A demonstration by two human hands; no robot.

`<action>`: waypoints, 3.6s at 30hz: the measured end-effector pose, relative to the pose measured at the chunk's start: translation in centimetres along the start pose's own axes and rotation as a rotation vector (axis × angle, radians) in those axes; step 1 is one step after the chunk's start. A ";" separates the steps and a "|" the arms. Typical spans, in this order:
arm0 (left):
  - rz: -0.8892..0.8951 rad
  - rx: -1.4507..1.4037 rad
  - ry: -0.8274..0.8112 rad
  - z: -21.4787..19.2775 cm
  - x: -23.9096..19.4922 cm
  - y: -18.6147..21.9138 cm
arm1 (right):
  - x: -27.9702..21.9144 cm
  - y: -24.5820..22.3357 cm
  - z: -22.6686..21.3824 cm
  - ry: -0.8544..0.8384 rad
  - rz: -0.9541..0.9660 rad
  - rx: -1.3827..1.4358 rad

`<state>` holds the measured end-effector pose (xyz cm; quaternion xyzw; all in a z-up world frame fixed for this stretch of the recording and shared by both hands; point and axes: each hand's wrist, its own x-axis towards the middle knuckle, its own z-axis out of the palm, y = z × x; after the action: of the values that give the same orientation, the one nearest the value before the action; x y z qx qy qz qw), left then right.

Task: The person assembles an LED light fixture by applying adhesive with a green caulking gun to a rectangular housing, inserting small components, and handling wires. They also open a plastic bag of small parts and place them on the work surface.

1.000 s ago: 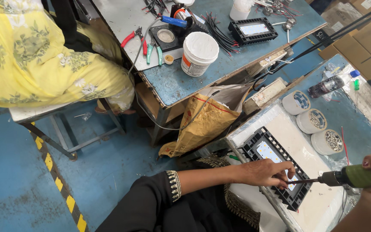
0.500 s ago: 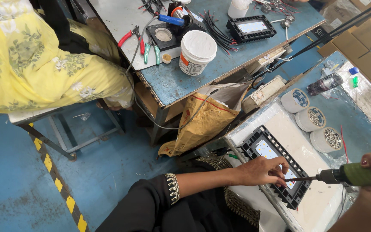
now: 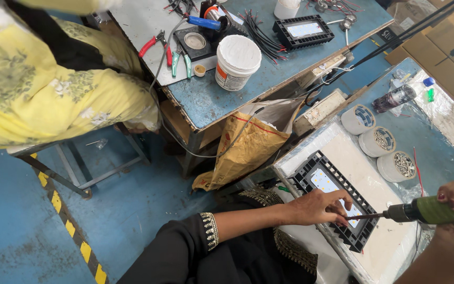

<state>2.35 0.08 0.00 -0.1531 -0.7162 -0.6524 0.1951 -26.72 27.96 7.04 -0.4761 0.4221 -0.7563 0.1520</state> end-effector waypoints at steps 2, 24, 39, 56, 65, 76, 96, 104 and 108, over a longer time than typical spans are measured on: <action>0.022 0.012 0.011 0.0 -0.1 0.2 | 0.3 -0.1 1.2 0.008 0.002 0.006; -0.201 -0.524 -0.129 -0.4 0.4 -0.4 | 2.3 -2.2 8.4 0.035 0.006 0.100; -0.155 0.034 -0.045 -2.4 2.8 -0.4 | 5.3 -3.0 21.2 0.235 -0.125 -0.151; -0.062 0.344 -0.042 -4.3 7.4 0.9 | 10.5 -0.3 25.1 0.353 -0.154 -0.208; -0.041 0.464 -0.087 -3.6 6.6 0.3 | 9.9 0.6 23.6 0.359 -0.126 -0.192; -0.053 0.442 -0.088 -3.3 6.3 -0.1 | 9.6 0.9 23.9 0.365 -0.123 -0.241; -0.069 0.989 0.298 -2.7 5.0 0.1 | 9.4 1.1 24.7 0.338 -0.090 -0.239; -0.203 1.061 0.219 -2.3 4.9 -1.7 | 9.5 0.8 24.2 0.315 -0.071 -0.194; -0.192 1.050 0.227 -2.2 4.7 -2.3 | 9.4 1.4 24.0 0.305 -0.055 -0.158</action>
<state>-2.67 -2.54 0.41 0.1022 -0.9309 -0.2343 0.2611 -11.34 9.32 16.05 -0.3775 0.4852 -0.7882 0.0275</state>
